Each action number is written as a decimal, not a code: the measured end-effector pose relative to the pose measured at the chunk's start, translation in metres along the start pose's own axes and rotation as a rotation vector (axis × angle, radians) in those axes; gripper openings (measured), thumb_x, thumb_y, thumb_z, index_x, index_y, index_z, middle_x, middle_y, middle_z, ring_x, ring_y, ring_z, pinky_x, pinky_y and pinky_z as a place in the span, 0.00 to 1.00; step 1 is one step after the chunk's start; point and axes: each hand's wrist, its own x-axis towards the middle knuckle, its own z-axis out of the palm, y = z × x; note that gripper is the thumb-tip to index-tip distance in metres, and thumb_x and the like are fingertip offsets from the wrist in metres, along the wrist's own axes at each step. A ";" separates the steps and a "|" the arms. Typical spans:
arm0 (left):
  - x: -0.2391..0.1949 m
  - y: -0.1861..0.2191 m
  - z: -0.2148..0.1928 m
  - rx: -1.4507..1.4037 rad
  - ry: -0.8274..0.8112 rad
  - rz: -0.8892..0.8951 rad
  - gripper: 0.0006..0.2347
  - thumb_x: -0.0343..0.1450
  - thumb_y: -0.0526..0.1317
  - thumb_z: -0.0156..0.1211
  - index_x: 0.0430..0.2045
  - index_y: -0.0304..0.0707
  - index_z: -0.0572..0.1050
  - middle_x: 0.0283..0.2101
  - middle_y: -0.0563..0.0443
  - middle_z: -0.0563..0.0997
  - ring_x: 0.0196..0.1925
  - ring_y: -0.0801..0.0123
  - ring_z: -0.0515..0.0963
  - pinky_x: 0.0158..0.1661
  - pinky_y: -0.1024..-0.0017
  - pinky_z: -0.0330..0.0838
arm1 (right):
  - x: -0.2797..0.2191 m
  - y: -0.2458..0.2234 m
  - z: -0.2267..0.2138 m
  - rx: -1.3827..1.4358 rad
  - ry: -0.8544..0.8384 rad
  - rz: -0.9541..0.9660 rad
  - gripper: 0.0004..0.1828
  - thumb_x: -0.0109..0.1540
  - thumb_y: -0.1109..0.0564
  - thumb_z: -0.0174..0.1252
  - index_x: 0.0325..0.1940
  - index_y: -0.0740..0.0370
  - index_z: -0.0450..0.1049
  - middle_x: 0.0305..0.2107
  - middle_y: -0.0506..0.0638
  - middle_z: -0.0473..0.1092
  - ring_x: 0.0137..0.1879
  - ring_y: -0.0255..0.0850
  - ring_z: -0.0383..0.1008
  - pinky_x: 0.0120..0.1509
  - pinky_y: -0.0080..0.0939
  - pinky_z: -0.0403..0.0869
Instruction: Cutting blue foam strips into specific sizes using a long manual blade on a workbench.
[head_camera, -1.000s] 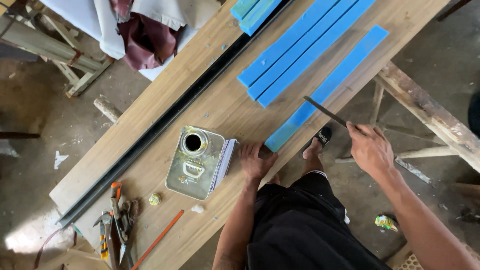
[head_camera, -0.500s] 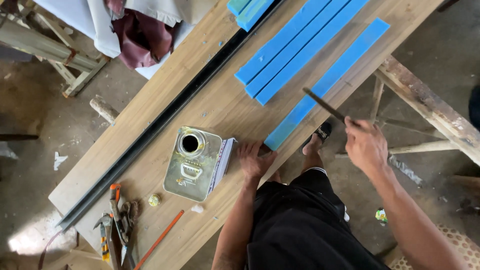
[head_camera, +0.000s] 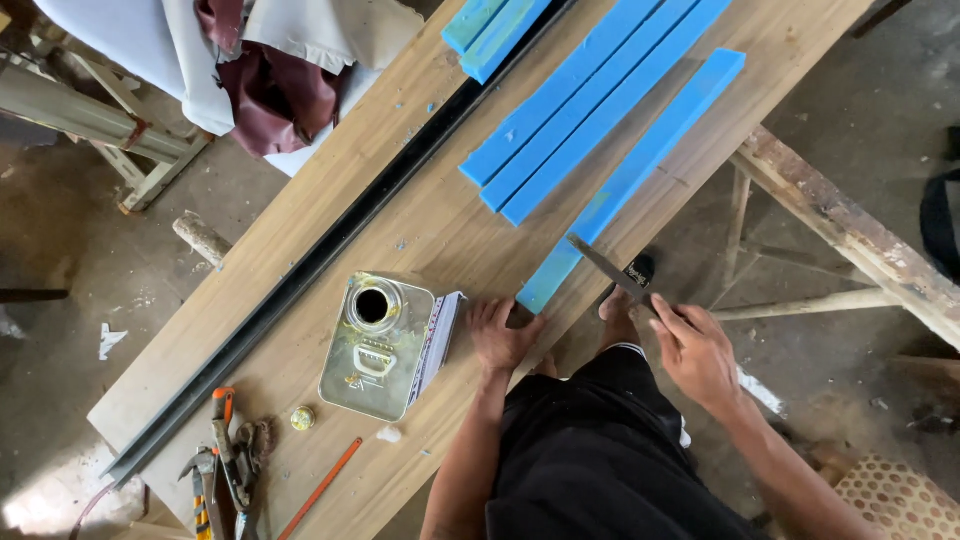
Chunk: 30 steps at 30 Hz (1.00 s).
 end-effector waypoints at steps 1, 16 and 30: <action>0.002 0.002 -0.002 0.004 0.000 0.000 0.18 0.52 0.56 0.77 0.20 0.48 0.77 0.22 0.56 0.76 0.26 0.62 0.77 0.36 0.67 0.71 | -0.002 0.005 0.002 0.004 -0.001 -0.001 0.16 0.65 0.52 0.58 0.56 0.51 0.79 0.36 0.52 0.73 0.41 0.47 0.78 0.43 0.40 0.77; 0.017 0.012 -0.016 -0.061 -0.105 -0.014 0.10 0.57 0.48 0.68 0.13 0.52 0.71 0.17 0.62 0.72 0.20 0.68 0.74 0.40 0.66 0.72 | 0.047 0.122 0.033 -0.198 0.260 -0.115 0.04 0.65 0.62 0.61 0.42 0.60 0.81 0.35 0.55 0.74 0.42 0.48 0.76 0.48 0.45 0.76; 0.009 0.003 -0.006 -0.006 -0.072 -0.026 0.08 0.53 0.45 0.67 0.11 0.55 0.70 0.17 0.64 0.73 0.20 0.68 0.75 0.41 0.68 0.73 | 0.055 0.118 0.036 -0.269 -0.441 0.509 0.38 0.75 0.29 0.34 0.31 0.56 0.74 0.27 0.51 0.79 0.42 0.47 0.82 0.55 0.48 0.72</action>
